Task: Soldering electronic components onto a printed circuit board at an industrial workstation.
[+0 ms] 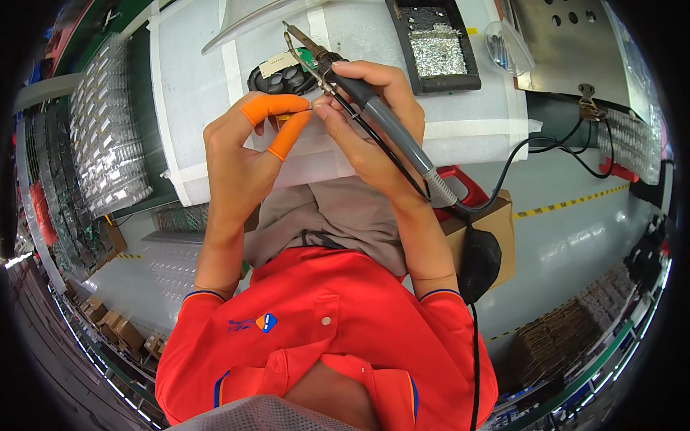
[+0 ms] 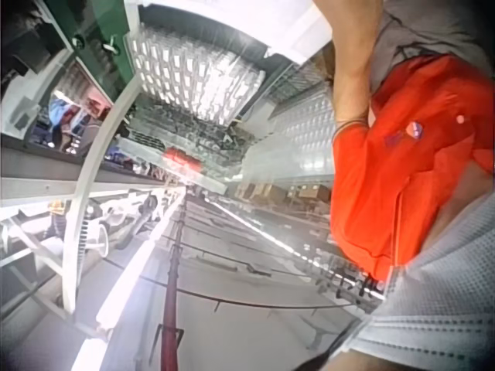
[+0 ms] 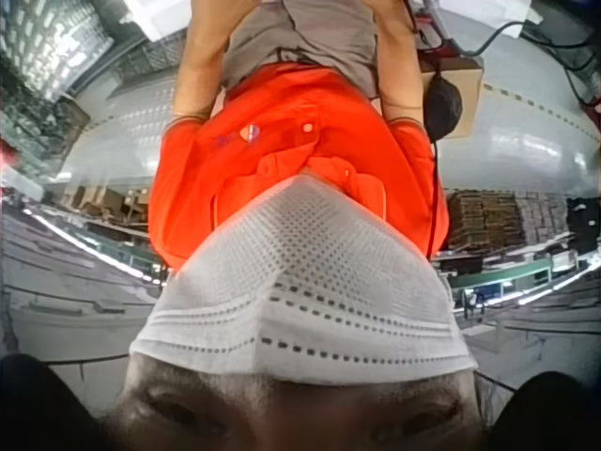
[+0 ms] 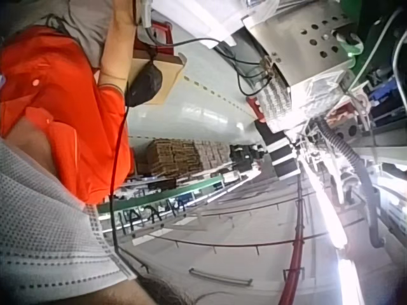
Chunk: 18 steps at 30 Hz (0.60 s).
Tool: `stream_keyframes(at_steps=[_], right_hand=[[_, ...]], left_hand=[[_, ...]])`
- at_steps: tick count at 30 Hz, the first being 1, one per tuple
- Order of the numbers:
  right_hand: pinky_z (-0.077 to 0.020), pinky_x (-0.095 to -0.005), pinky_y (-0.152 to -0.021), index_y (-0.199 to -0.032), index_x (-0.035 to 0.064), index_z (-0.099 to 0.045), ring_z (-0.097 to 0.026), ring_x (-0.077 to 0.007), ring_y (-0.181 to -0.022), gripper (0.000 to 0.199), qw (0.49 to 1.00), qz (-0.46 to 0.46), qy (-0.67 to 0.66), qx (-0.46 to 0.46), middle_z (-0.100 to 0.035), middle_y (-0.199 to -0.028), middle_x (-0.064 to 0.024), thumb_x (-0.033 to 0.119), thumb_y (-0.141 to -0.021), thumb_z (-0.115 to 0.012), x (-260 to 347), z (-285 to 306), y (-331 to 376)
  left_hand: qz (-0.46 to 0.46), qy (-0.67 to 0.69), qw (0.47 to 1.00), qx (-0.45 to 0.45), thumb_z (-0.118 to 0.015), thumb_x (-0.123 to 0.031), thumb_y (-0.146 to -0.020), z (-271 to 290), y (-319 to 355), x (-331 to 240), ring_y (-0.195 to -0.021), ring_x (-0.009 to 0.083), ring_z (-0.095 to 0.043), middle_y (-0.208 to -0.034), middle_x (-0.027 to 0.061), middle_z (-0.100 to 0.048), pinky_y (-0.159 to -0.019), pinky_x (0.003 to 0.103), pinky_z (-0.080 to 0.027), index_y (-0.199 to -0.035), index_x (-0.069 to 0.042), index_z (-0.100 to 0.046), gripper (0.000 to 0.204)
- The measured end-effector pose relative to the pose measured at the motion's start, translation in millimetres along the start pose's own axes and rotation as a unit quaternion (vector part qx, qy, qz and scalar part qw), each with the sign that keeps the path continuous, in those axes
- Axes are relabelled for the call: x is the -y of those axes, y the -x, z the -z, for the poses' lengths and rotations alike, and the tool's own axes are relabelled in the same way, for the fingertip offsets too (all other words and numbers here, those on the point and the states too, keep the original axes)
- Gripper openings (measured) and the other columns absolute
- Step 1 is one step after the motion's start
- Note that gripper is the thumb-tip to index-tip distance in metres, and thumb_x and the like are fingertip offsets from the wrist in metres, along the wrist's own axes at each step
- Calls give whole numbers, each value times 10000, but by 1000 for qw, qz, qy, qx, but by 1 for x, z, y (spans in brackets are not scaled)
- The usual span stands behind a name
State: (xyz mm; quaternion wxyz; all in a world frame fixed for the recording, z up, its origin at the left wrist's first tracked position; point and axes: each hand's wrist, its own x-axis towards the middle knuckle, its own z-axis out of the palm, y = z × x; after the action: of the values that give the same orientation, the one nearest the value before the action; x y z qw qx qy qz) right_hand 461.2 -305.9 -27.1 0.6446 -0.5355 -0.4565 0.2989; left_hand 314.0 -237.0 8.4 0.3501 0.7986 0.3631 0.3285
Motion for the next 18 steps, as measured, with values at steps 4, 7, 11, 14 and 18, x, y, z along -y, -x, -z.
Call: stream_keyframes(at_steps=[4, 7, 11, 14, 18], right_hand=[[-518, -262, -783, -1174, -17, -472, -621, -151, -875, 476, 1000, 9, -14, -2, -595, -949, -107, -141, -762, -676, 1, -1, -1], [-517, -261, -783, -1172, -18, -472, -621, -153, -872, 480, 1000, 12, -19, -3, -593, -947, -108, -141, -758, -681, 1, -1, -1], [-517, -260, -781, -1171, -19, -471, -620, -151, -870, 481, 999, 10, -30, -12, -592, -939, -108, -139, -757, -684, 0, 0, 0], [-516, -258, -783, -1173, -18, -472, -619, -147, -870, 479, 1000, 9, -22, -8, -585, -961, -109, -141, -760, -680, 0, 1, 0], [-516, -257, -790, -1176, -14, -475, -610, -136, -872, 475, 1000, 7, -4, -4, -570, -994, -99, -143, -763, -674, 1, 1, 0]], left_hand=[[12, 10, 999, 28, -705, 8, -742, -1, 1, -2, -586, 184, -554, -738, 96, -621, -534, 289, -438, -860, 5, -638, 135], [30, 33, 999, 22, -692, 14, -750, -4, 1, 1, -552, 167, -521, -712, 88, -610, -516, 276, -414, -860, 9, -630, 126], [43, 52, 998, 12, -689, 8, -758, -8, 2, 2, -531, 147, -494, -681, 76, -598, -503, 265, -396, -867, 12, -624, 127], [50, 66, 996, 12, -687, 8, -761, -10, 2, 1, -534, 146, -495, -688, 75, -600, -503, 266, -398, -864, 13, -623, 122], [38, 45, 998, 3, -680, 17, -761, -10, 2, 0, -542, 158, -512, -711, 85, -609, -506, 273, -405, -866, 8, -624, 119]])
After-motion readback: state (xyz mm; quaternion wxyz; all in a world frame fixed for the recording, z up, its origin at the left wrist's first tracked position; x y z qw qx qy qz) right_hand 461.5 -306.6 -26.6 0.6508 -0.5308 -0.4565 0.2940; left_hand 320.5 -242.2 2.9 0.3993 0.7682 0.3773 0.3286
